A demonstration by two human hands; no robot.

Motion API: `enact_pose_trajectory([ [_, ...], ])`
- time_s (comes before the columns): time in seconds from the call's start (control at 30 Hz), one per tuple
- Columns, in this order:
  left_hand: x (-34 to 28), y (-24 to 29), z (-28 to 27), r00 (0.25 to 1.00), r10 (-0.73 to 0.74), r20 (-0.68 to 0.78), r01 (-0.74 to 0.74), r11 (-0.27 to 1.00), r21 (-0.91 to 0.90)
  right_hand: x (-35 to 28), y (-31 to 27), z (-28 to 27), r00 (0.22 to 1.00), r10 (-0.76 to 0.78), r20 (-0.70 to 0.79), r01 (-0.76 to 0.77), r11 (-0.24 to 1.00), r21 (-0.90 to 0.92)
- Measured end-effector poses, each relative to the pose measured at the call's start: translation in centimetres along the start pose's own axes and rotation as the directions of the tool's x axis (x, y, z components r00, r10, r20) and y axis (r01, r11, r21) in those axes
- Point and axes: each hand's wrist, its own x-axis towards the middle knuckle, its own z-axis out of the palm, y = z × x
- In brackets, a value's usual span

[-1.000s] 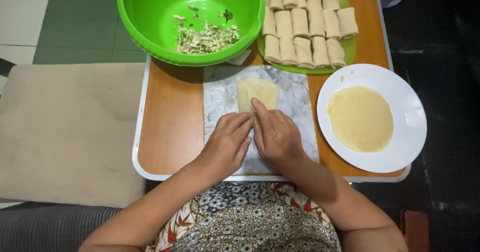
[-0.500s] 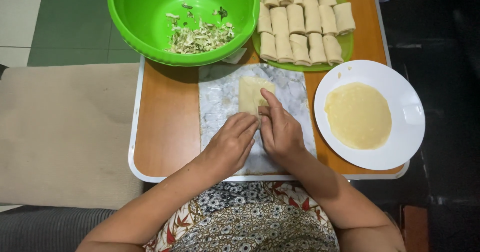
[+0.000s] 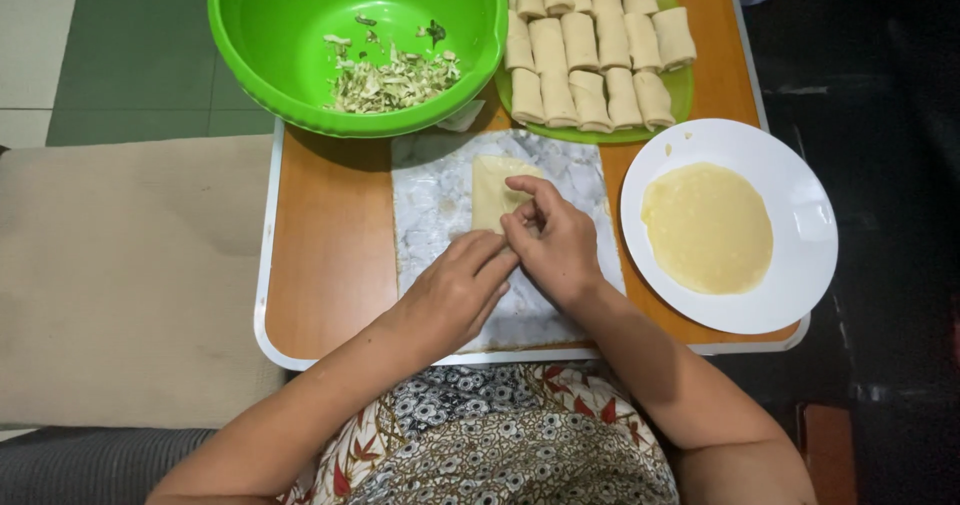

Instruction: Rolling and sealing spring rolls with vegetable filling using dough wrappers.

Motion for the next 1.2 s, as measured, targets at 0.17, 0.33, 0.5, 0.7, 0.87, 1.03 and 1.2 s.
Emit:
enact_pose_trajectory([
  [0.17,-0.5,-1.6,0.2,0.99,-0.135,-0.047,0.126,0.978,-0.166,-0.3,0.9,0.5,0.997,-0.062,-0.036,0.062,0.998,0.016],
  [0.33,-0.6,-2.9,-0.1,0.977,-0.182,-0.116,0.155,0.965,-0.21,-0.6,0.8,0.5,0.979,-0.175,-0.101,0.17,0.984,-0.062],
  [0.5,-0.8,-3.6,-0.1,0.985,-0.172,-0.019,0.165,0.966,-0.2,-0.7,0.6,0.6,0.972,-0.199,-0.125,0.19,0.978,-0.083],
  [0.7,0.0,-3.4,-1.2,1.0,0.0,0.028,0.003,0.996,-0.094,-0.5,1.1,0.5,0.931,-0.351,-0.099,0.326,0.923,-0.206],
  [0.87,0.9,-3.7,-1.9,0.992,0.117,0.039,-0.114,0.991,-0.071,-0.5,1.2,0.3,0.955,-0.285,-0.085,0.273,0.953,-0.13],
  [1.03,2.7,-3.4,-2.4,0.97,-0.064,0.233,0.079,0.995,-0.057,-0.1,0.3,-1.8,0.999,-0.015,-0.043,0.023,0.983,0.185],
  [1.2,4.6,-4.4,-1.8,0.924,-0.215,0.316,0.237,0.971,-0.034,1.2,-0.7,-5.8,0.995,-0.1,0.011,0.1,0.995,0.009],
])
